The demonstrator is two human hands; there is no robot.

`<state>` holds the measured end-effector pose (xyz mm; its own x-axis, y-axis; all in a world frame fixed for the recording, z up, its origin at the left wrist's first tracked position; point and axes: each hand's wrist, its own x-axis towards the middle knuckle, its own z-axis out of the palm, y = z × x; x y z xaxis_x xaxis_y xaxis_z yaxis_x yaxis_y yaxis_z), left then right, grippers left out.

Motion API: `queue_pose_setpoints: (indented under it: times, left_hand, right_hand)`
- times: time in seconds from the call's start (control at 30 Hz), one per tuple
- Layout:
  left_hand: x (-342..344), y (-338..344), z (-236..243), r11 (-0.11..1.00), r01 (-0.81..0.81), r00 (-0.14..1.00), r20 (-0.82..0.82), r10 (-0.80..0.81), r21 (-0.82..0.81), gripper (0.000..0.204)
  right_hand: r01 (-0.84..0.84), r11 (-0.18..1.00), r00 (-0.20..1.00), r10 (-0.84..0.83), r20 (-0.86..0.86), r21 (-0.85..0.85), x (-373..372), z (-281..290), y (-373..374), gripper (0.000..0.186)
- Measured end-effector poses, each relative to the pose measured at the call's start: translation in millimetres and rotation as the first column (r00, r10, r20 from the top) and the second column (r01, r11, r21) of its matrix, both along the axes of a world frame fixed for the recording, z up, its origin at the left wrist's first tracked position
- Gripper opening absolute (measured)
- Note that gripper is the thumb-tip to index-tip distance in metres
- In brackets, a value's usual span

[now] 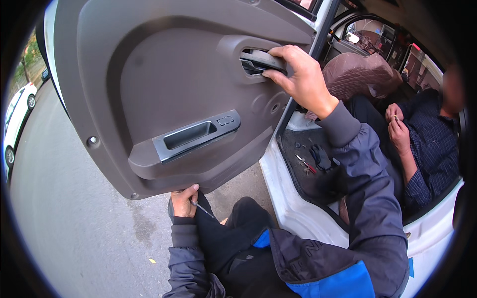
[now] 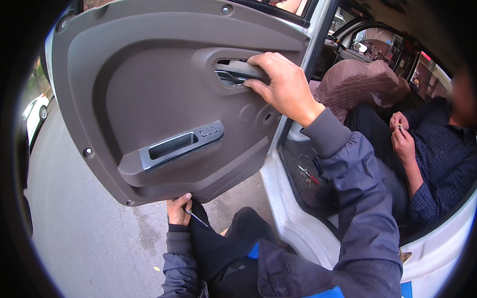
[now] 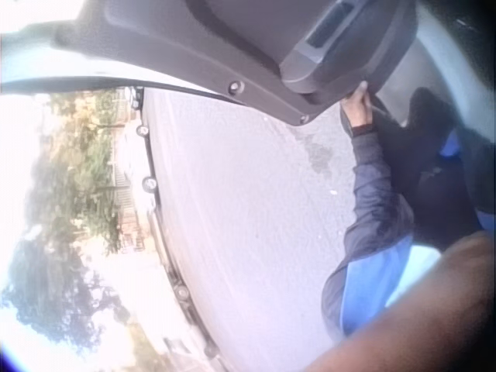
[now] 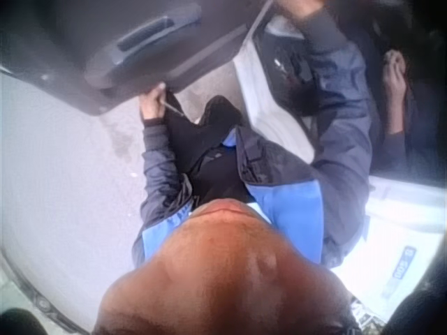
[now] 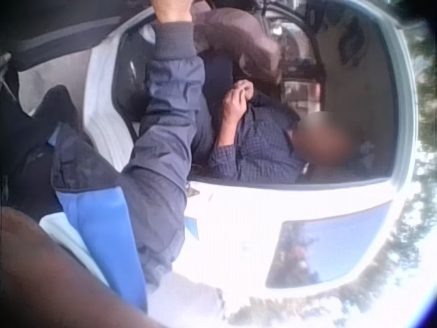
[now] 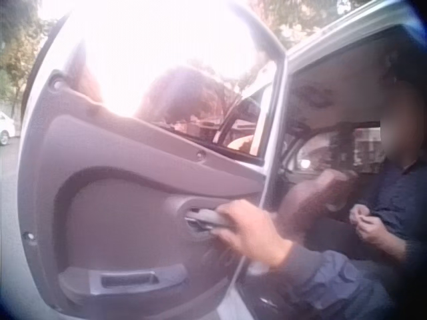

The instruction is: The person removes the interior door panel of a white car. They use a screwdriver to remove screws, pry off clips, and detach the panel from the door frame. The panel is fully removed by the end of the clip.

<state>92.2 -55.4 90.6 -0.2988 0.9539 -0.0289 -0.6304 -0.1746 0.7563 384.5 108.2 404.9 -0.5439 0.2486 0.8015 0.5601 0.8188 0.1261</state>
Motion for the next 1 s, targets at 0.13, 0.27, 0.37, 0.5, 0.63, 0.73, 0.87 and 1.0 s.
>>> queue_pose_setpoints:
  times: [0.13,0.27,0.37,0.5,0.63,0.73,0.87,1.0]
  left_hand:
    - [8.5,2.7,-9.5,0.997,-0.005,0.987,0.159,-0.007,0.078,0.031]
    - [11.8,3.8,-18.1,0.997,0.006,0.986,0.167,-0.019,0.083,0.031]
    - [11.6,3.6,-18.6,0.991,0.059,0.991,0.109,-0.072,0.121,0.029]
    - [14.5,6.0,-14.1,0.992,0.082,0.991,0.101,-0.091,0.093,0.029]
    - [24.2,13.2,-12.1,0.988,0.131,0.99,0.037,-0.134,0.076,0.03]
    - [33.6,14.8,-10.2,0.989,0.135,0.99,0.038,-0.138,0.053,0.03]
    - [39.4,9.8,-3.7,0.991,0.114,0.992,0.039,-0.117,0.066,0.027]
    - [40.7,4.8,-0.3,0.988,0.138,0.99,-0.002,-0.138,0.068,0.026]
  right_hand:
    - [0.025,0.997,0.994,-0.034,-0.105,-0.079,2.9,-4.0,-10.8,0.049]
    - [0.051,0.986,0.972,-0.085,-0.218,-0.158,14.7,-11.9,-27.4,0.042]
    - [-0.028,0.986,0.964,-0.017,-0.264,-0.162,18.8,-15.8,-23.8,0.027]
    - [-0.036,0.993,0.968,0.007,-0.25,-0.114,16.1,-21.6,-9.3,0.021]
    - [-0.06,0.946,0.939,-0.054,-0.339,-0.319,17.6,-27.8,-8.1,0.017]
    - [0.03,0.937,0.951,-0.135,-0.28,-0.349,21.0,-33.5,-15.2,0.016]
    - [0.067,0.968,0.942,-0.141,-0.304,-0.241,31.3,-37.1,-24.0,0.016]
    - [-0.093,0.87,0.836,-0.196,-0.512,-0.485,54.6,-50.2,-40.4,0.017]
